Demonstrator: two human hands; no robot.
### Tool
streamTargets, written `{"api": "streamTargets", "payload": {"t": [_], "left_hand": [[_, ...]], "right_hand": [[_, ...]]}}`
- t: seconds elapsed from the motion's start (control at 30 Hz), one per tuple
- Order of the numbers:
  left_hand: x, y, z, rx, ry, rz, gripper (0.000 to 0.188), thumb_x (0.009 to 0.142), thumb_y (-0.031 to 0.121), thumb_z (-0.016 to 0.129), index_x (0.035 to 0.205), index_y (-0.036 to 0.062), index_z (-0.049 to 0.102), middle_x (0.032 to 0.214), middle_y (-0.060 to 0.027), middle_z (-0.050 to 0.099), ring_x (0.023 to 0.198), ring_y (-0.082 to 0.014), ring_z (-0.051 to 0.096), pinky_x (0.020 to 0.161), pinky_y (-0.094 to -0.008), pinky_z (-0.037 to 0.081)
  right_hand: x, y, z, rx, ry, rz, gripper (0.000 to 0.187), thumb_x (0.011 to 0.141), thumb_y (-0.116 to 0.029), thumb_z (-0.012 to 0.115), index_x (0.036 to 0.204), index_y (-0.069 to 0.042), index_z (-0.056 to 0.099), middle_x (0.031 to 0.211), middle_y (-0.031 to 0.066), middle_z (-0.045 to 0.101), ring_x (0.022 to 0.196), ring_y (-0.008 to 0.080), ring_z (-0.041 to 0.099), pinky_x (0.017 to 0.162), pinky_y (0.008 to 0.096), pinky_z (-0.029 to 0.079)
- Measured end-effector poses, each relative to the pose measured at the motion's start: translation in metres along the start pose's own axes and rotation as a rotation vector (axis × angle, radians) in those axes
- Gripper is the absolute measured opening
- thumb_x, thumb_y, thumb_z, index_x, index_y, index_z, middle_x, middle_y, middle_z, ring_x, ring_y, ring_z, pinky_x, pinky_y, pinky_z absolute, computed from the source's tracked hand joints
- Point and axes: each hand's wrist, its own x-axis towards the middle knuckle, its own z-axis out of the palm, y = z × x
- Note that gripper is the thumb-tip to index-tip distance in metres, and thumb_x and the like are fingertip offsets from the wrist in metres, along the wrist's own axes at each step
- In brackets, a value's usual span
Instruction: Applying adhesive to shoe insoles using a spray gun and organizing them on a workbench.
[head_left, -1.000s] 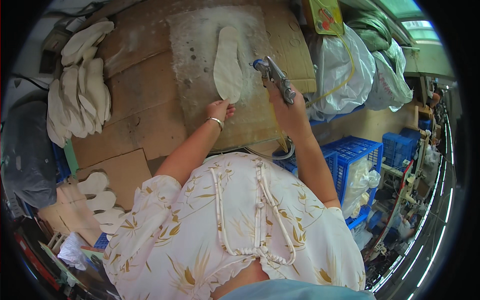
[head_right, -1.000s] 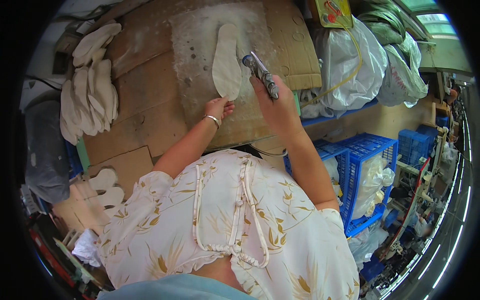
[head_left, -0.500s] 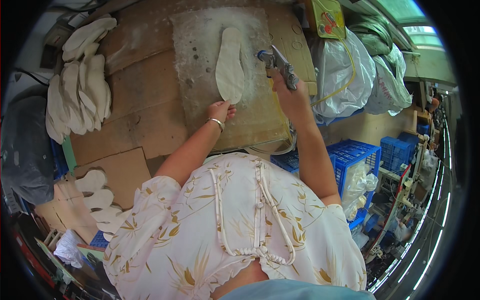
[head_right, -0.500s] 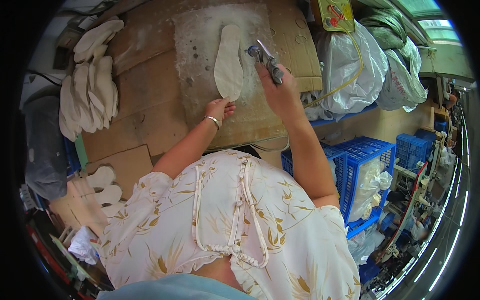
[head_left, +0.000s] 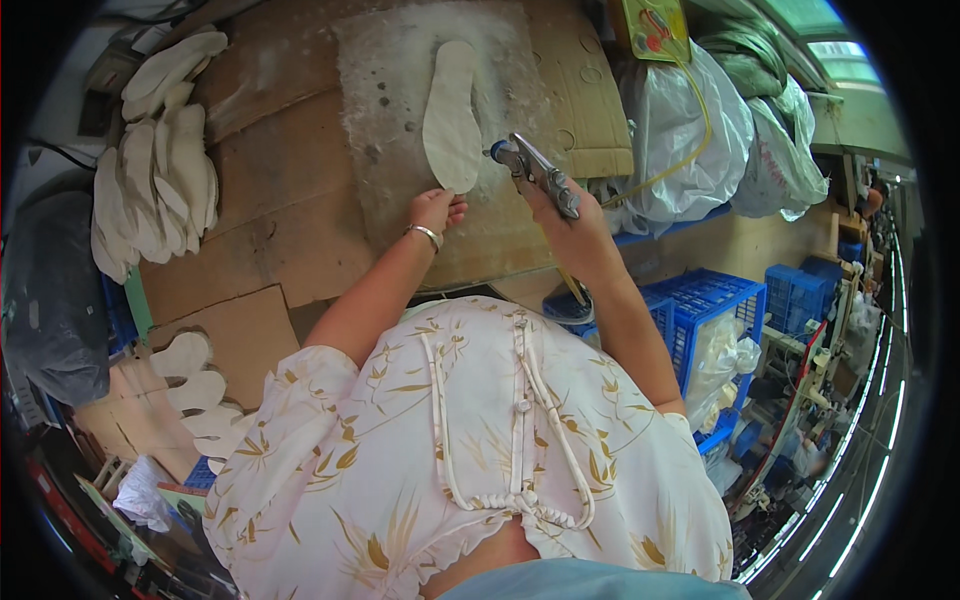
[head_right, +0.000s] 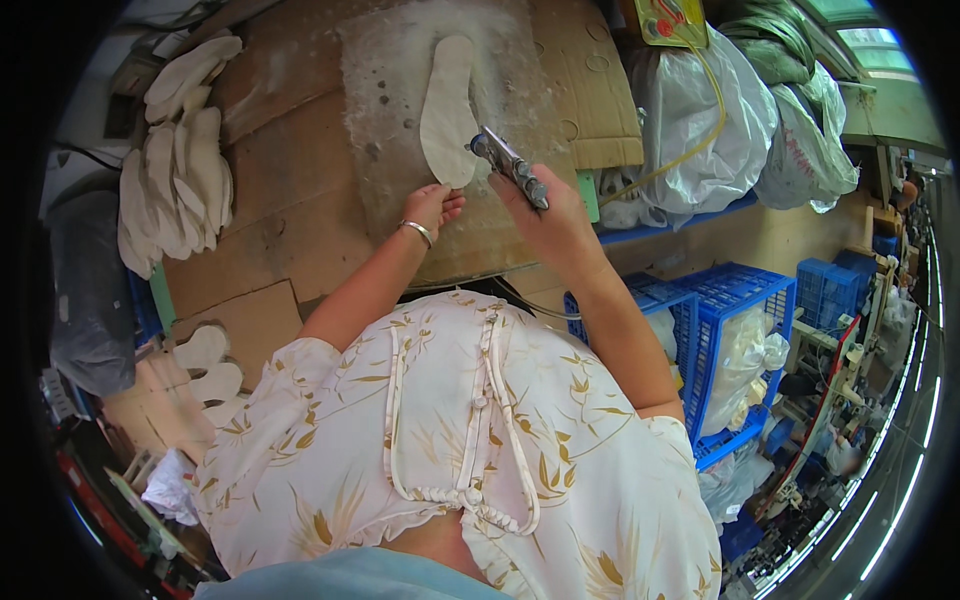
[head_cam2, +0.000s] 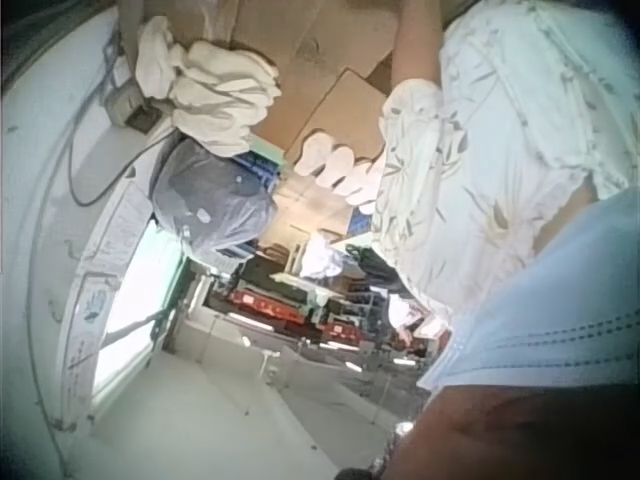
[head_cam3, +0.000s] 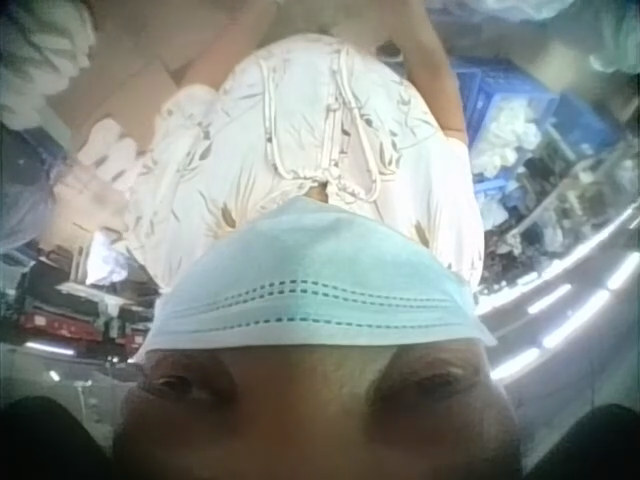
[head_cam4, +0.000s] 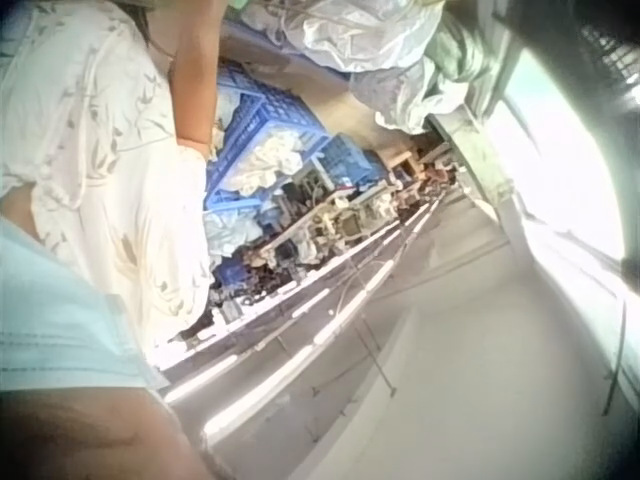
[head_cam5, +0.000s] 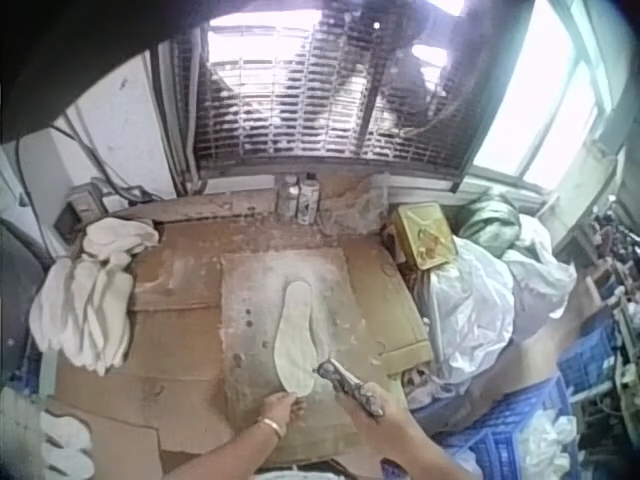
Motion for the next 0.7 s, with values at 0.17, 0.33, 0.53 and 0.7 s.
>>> {"api": "streamTargets", "payload": {"t": [0.17, 0.33, 0.53, 0.7], "left_hand": [[0.002, -0.002, -0.001, -0.007, 0.006, 0.006, 0.014, 0.086, 0.013, 0.05, 0.092, 0.0007, 0.055, 0.084, -0.0084, 0.062, 0.072, -0.0157, 0.062, 0.058, -0.0256, 0.051], [0.004, -0.005, -0.003, -0.022, 0.003, 0.011, 0.015, 0.086, 0.014, 0.051, 0.092, 0.0007, 0.054, 0.085, -0.0086, 0.062, 0.072, -0.0161, 0.062, 0.058, -0.0256, 0.051], [0.003, -0.003, -0.001, -0.039, 0.027, 0.01, 0.016, 0.086, 0.015, 0.053, 0.093, 0.0011, 0.054, 0.086, -0.0085, 0.062, 0.073, -0.0163, 0.062, 0.058, -0.025, 0.051], [0.002, -0.003, -0.002, -0.028, 0.03, 0.007, 0.015, 0.086, 0.014, 0.053, 0.094, 0.0016, 0.054, 0.086, -0.0085, 0.062, 0.074, -0.0161, 0.062, 0.059, -0.0246, 0.051]], "right_hand": [[-0.018, 0.001, -0.002, -0.004, -0.049, 0.059, 0.024, 0.084, -0.024, 0.059, 0.081, -0.001, 0.053, 0.059, 0.0077, 0.045, 0.055, 0.0144, 0.037, 0.051, 0.0297, 0.036], [-0.034, 0.003, -0.009, -0.101, -0.143, 0.09, 0.017, 0.087, -0.017, 0.054, 0.09, -0.001, 0.053, 0.066, -0.0018, 0.043, 0.062, 0.0074, 0.037, 0.055, 0.0243, 0.035], [-0.048, 0.011, -0.011, -0.104, -0.119, 0.129, 0.023, 0.083, -0.021, 0.059, 0.084, 0.0, 0.052, 0.062, 0.0134, 0.048, 0.056, 0.02, 0.039, 0.053, 0.032, 0.037], [-0.043, 0.011, -0.012, -0.097, -0.092, 0.129, 0.024, 0.083, -0.023, 0.059, 0.083, 0.0, 0.052, 0.063, 0.0133, 0.049, 0.056, 0.0198, 0.04, 0.053, 0.0318, 0.038]]}}
